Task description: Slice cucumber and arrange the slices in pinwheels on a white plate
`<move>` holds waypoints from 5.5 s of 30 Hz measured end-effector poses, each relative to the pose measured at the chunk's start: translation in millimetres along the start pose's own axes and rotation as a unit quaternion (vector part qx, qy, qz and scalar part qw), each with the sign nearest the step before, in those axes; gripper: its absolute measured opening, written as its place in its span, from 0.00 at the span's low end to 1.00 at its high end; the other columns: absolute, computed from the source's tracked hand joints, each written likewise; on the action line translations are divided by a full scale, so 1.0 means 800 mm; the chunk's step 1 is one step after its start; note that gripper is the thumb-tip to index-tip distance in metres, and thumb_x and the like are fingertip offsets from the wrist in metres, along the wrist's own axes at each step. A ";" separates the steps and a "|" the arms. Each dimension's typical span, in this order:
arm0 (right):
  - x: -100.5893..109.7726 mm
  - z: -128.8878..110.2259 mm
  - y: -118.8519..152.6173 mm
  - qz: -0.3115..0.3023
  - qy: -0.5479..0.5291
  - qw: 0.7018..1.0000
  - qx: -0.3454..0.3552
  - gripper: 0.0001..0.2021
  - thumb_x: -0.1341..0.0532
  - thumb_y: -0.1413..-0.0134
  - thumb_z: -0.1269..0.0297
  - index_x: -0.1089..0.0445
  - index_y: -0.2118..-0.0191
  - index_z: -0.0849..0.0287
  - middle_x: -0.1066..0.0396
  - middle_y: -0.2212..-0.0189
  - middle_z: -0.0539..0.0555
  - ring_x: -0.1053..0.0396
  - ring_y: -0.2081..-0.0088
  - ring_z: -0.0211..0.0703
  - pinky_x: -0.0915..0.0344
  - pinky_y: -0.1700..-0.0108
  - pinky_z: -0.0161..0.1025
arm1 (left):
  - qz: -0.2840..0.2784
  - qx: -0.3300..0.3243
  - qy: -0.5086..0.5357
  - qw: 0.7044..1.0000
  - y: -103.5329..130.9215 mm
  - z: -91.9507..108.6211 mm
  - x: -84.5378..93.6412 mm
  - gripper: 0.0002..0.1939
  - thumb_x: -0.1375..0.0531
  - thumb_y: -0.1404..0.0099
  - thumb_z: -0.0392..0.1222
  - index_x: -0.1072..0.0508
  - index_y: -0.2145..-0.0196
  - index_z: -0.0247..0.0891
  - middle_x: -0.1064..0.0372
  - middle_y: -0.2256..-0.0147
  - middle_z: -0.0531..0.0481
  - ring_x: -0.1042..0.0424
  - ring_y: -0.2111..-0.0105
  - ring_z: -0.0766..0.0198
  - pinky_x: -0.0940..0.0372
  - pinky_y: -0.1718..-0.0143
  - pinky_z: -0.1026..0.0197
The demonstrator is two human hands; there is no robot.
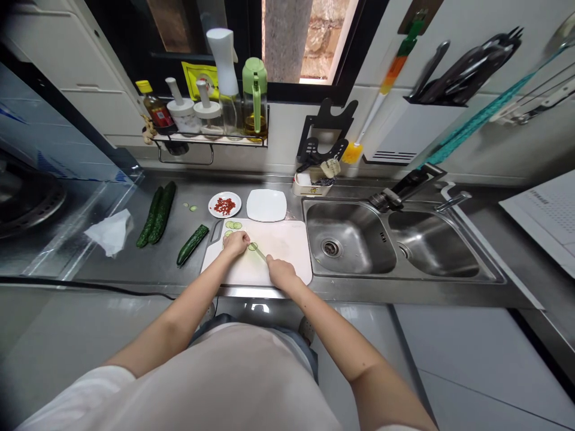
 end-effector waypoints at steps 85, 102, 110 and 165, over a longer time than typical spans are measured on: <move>-0.001 0.081 0.013 0.096 -0.160 0.960 -0.209 0.21 0.55 0.37 0.66 0.49 0.40 0.59 0.28 0.55 0.63 0.30 0.53 0.52 0.40 0.56 0.43 | 0.019 -0.020 -0.021 0.999 0.032 0.018 -0.008 0.11 0.44 0.37 0.42 0.28 0.57 0.43 0.27 0.56 0.46 0.33 0.51 0.53 0.45 0.50 0.51; -0.009 0.066 0.019 0.069 -0.148 0.970 -0.181 0.28 0.57 0.33 0.61 0.65 0.31 0.55 0.28 0.52 0.63 0.29 0.53 0.52 0.39 0.56 0.42 | 0.033 -0.023 0.026 0.999 0.057 0.024 -0.001 0.11 0.46 0.36 0.37 0.29 0.57 0.46 0.25 0.59 0.51 0.30 0.55 0.58 0.44 0.52 0.55; -0.013 0.070 0.016 0.057 -0.149 0.974 -0.161 0.29 0.58 0.32 0.57 0.69 0.30 0.53 0.28 0.50 0.61 0.29 0.53 0.51 0.39 0.56 0.40 | 0.069 0.035 0.102 0.992 0.078 -0.031 0.013 0.11 0.45 0.36 0.41 0.29 0.57 0.49 0.24 0.63 0.55 0.28 0.58 0.60 0.42 0.55 0.58; -0.021 0.079 0.004 0.069 -0.185 0.965 -0.172 0.23 0.56 0.33 0.62 0.54 0.35 0.59 0.28 0.55 0.65 0.29 0.55 0.51 0.41 0.59 0.39 | 0.100 0.052 0.116 0.987 -0.018 -0.020 0.031 0.10 0.44 0.39 0.37 0.28 0.60 0.45 0.25 0.62 0.51 0.29 0.58 0.58 0.42 0.55 0.57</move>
Point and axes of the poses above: each hand's wrist, its own y-axis away from the middle knuckle, its own x-axis out of the back of the hand, z = x × y, the point moved 5 cm from there along -y, towards the middle knuckle
